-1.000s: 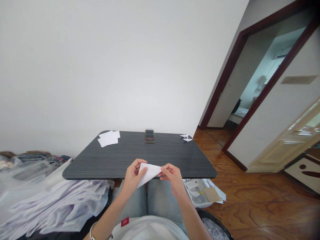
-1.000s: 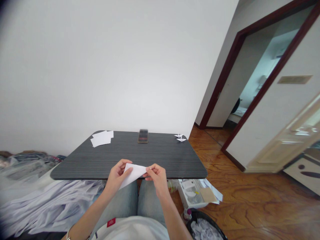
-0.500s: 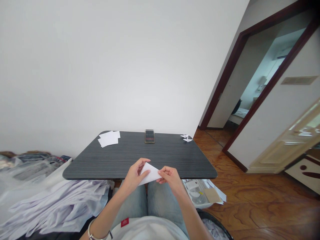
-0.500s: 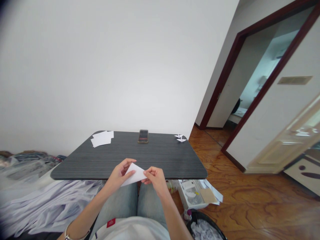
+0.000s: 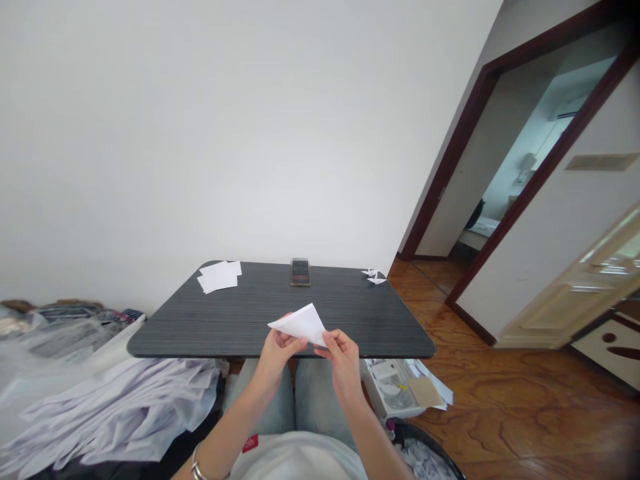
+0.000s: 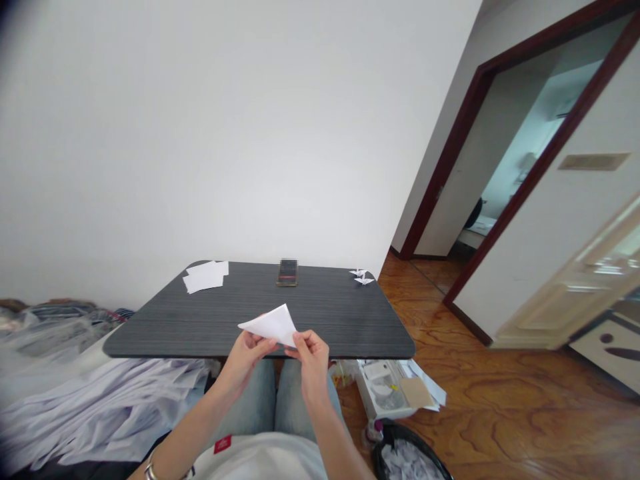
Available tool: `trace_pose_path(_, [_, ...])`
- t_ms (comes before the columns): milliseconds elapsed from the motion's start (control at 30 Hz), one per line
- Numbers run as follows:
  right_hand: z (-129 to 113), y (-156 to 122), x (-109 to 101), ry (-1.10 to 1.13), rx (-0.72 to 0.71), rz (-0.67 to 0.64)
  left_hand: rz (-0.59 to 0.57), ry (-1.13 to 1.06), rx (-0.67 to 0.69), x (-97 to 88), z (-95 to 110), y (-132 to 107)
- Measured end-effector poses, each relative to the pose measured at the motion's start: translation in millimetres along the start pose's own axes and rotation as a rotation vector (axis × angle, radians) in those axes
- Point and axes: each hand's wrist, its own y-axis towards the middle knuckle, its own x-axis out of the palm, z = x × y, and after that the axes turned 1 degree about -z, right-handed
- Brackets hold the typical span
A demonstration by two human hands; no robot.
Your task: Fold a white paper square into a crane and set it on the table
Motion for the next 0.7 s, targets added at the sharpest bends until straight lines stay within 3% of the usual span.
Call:
trace_pose_path(300, [6, -2, -1, -0.115, -0.015, -0.127, 0.088, 0.075, 0.111, -2.9, 3, 7])
trace_pose_path(467, [9, 3, -3, -0.171, -0.013, -0.190, 0.045, 0.179, 0.122, -10.3, 5, 9])
trace_pose_path(700, [13, 10, -7, -0.219, -0.056, -0.158, -0.064, 0.298, 0.086, -9.3, -4, 8])
